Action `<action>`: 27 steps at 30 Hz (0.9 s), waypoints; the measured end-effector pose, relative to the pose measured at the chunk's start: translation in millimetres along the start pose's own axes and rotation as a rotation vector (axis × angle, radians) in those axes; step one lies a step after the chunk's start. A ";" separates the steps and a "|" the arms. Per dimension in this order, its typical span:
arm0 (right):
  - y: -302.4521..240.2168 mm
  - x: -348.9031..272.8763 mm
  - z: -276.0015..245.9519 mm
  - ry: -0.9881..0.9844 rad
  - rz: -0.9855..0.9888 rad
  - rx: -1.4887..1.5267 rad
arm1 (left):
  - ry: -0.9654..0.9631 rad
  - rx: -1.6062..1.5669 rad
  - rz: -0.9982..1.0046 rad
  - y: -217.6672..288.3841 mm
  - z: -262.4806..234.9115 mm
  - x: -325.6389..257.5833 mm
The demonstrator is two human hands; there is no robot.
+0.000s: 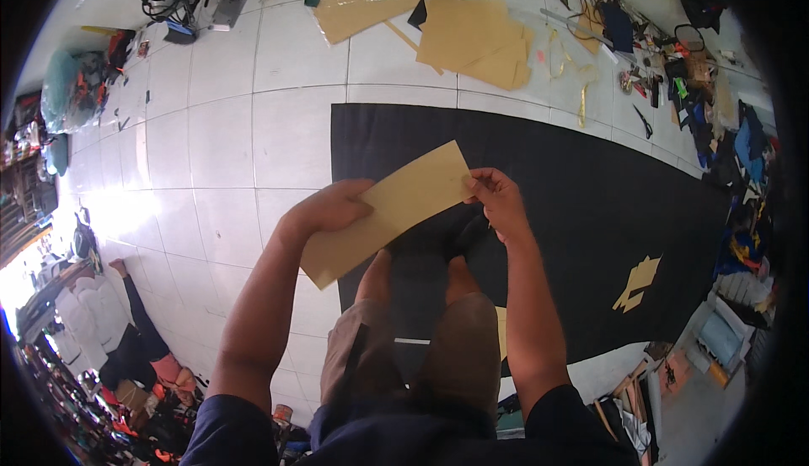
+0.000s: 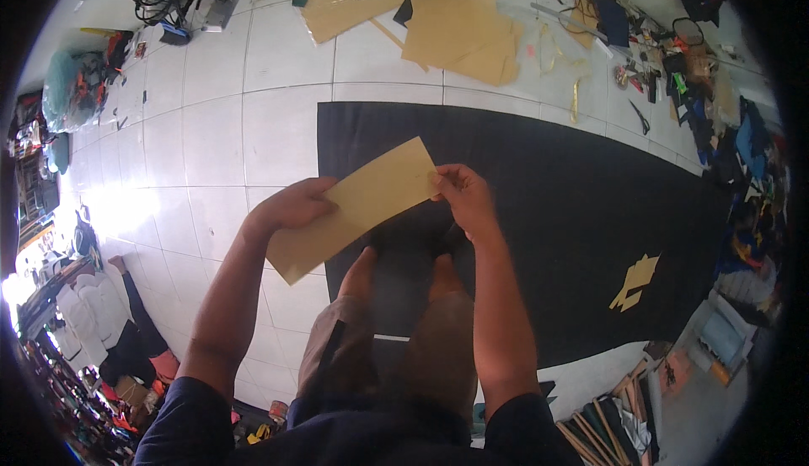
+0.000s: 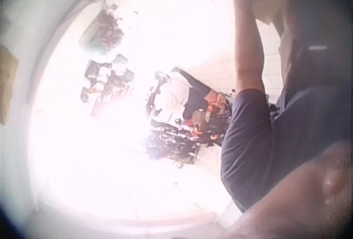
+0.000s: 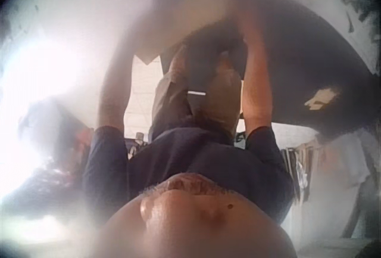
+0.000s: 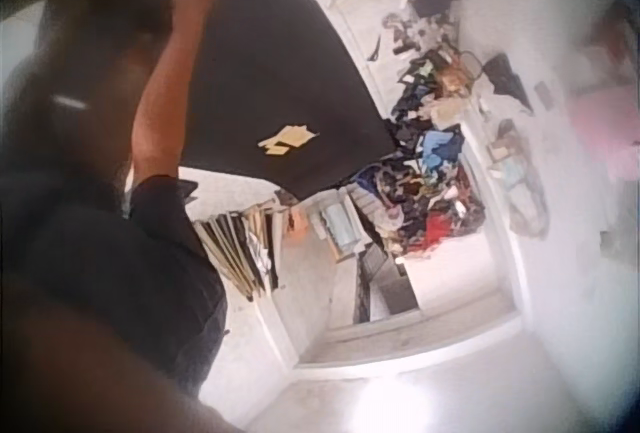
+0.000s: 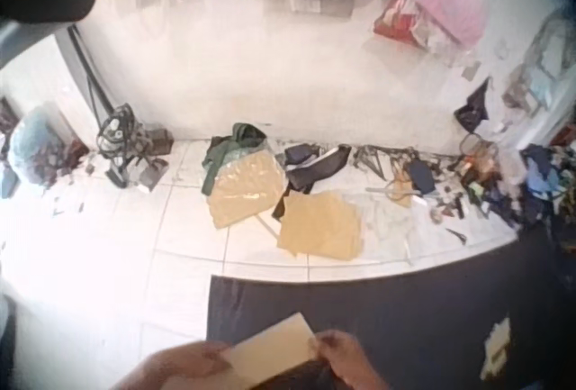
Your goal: The person sits on a large black fabric laid out on the floor and uses a small piece of cardboard as a template. They place the cardboard on the fabric and use a pencil to trace its outline, repeating this process to create multiple marked shapes on the fabric.
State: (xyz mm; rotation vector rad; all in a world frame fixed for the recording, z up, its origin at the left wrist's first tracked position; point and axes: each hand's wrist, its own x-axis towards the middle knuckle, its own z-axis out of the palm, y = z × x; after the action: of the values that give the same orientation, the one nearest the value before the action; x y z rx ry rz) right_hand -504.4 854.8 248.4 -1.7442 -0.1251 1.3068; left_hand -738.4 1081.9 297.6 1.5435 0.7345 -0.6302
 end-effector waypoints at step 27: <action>342.2 386.3 -11.6 0.361 -0.306 -0.183 | 1.003 0.155 0.113 -430.3 -4.0 309.4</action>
State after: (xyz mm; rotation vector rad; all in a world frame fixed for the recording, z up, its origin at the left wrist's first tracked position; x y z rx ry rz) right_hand -471.7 870.0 -266.6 -1.9958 -0.2994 0.7668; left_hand -865.8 1133.7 -214.2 2.0178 1.3377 0.2394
